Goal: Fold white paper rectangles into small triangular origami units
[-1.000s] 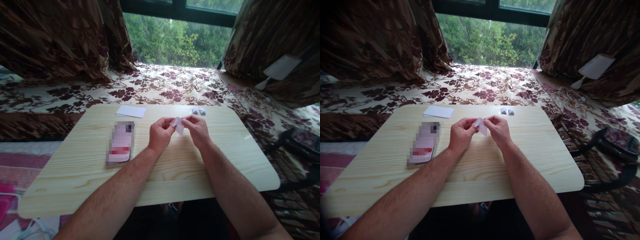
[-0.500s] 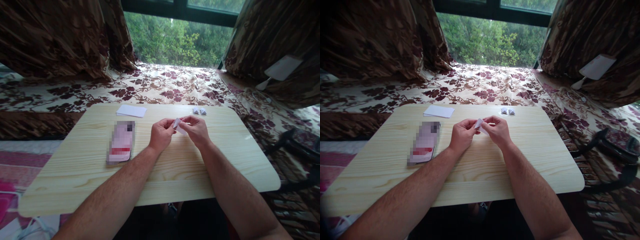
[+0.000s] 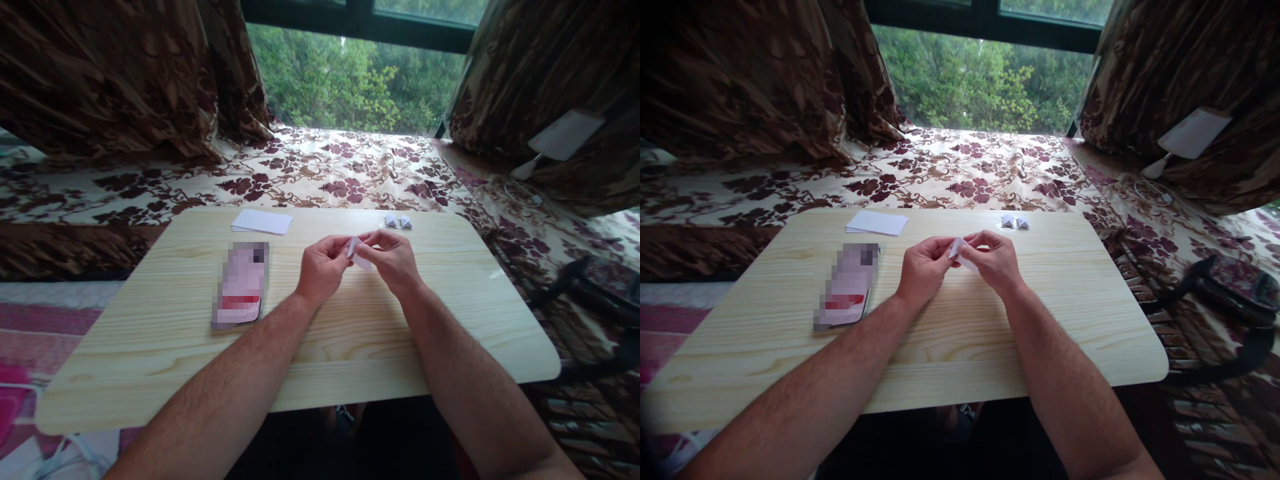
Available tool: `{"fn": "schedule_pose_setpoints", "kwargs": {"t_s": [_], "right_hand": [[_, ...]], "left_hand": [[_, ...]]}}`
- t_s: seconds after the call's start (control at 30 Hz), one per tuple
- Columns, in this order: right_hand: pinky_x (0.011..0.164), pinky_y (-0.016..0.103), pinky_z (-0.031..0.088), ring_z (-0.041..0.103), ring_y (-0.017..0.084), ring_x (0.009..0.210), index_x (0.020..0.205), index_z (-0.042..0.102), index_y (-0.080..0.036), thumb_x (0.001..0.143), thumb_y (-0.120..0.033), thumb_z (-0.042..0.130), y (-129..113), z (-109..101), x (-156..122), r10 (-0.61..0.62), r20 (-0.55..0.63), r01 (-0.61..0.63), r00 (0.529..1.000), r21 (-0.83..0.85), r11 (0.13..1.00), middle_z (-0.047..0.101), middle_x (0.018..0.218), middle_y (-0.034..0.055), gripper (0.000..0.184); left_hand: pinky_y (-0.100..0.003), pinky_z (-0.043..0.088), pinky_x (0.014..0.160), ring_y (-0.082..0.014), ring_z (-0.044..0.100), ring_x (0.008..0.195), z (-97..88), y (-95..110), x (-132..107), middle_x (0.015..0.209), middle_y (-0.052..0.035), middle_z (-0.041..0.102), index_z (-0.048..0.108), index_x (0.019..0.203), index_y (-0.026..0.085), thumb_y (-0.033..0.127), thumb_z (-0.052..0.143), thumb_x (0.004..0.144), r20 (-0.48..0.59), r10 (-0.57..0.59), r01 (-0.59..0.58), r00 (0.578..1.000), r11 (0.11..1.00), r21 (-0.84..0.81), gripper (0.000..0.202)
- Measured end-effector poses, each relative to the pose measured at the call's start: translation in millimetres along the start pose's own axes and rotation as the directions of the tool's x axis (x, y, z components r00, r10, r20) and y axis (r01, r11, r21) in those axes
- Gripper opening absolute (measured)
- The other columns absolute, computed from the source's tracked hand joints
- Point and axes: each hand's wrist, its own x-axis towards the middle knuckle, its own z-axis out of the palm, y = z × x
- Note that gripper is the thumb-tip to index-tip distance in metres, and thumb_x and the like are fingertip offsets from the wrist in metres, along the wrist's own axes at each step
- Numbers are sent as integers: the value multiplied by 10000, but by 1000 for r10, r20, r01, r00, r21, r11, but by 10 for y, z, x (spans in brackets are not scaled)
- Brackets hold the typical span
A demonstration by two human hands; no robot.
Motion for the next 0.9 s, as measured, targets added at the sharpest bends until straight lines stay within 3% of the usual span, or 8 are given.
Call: {"fn": "schedule_pose_setpoints", "kwargs": {"t_s": [0.23, 0.4, 0.9], "right_hand": [[686, 314, 544, 655, 178, 754, 645, 660, -192, 662, -331, 824, 0, 19, 3, -29, -7, 29, 1000, -13, 1000, 705, 857, 36, 216], [689, 296, 515, 617, 159, 729, 688, 668, -194, 696, -342, 803, 26, 8, 18, -63, -54, 60, 997, -63, 996, 685, 788, 22, 200], [620, 274, 475, 574, 140, 659, 714, 617, -196, 715, -409, 777, 19, 17, 2, -59, -61, 51, 996, -122, 991, 639, 719, 0, 267]], "left_hand": [[-258, 562, 613, -144, 656, 640, -7, 22, 0, 753, -54, 736, 755, 939, 126, 407, 757, 768, -11, -1, 1, 1000, 1000, 20, 329], [-256, 553, 579, -151, 653, 609, -15, 4, -10, 696, -44, 708, 743, 874, 133, 440, 695, 821, -36, 28, -23, 999, 992, 121, 315], [-273, 553, 642, -169, 671, 683, -19, -28, -21, 777, -59, 737, 769, 958, 147, 425, 768, 745, 58, -10, 4, 998, 996, 92, 349]]}}
